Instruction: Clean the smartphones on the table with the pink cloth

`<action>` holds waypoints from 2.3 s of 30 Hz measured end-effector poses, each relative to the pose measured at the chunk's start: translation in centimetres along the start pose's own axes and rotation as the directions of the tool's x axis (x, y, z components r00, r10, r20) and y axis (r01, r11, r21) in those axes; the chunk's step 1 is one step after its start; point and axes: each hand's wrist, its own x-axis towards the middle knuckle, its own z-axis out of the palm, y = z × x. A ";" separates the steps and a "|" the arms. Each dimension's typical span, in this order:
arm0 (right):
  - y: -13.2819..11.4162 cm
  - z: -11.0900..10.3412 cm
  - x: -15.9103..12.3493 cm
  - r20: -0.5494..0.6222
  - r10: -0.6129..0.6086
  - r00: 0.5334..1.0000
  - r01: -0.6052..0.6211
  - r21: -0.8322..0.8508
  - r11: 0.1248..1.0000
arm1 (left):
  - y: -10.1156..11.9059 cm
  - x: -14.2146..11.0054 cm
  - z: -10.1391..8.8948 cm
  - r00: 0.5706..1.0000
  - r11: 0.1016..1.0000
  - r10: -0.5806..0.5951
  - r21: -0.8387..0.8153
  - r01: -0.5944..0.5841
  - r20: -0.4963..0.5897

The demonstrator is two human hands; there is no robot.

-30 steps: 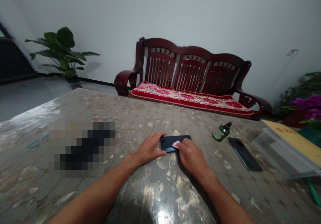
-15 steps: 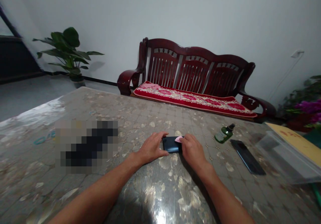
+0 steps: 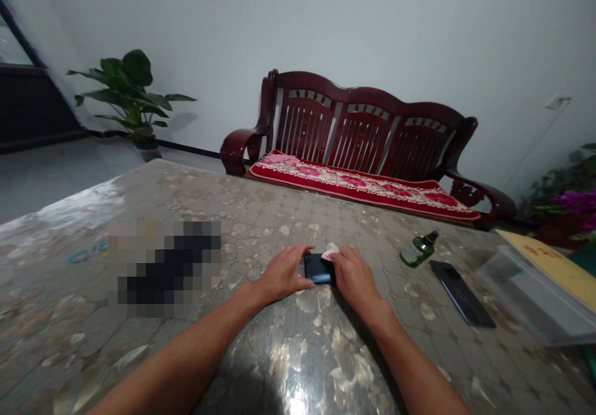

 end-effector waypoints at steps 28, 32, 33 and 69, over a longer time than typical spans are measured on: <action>0.2 0.2 1.7 0.006 -0.283 0.959 0.278 0.174 0.945 | -0.2 0.1 0.2 0.999 1.000 -0.009 -0.027 0.008 -0.030; -0.3 0.3 1.9 0.002 -0.289 0.957 0.285 0.160 0.945 | -0.1 0.1 0.0 1.000 1.000 -0.001 -0.016 0.001 -0.029; -0.4 0.2 1.7 0.005 -0.321 0.947 0.316 0.166 0.934 | -0.1 0.1 0.0 1.000 1.000 -0.003 -0.019 0.002 -0.026; 5.8 -2.9 -4.0 0.061 -0.149 0.987 0.143 0.103 0.984 | -0.5 0.1 -0.3 1.000 1.000 0.027 -0.005 -0.027 0.010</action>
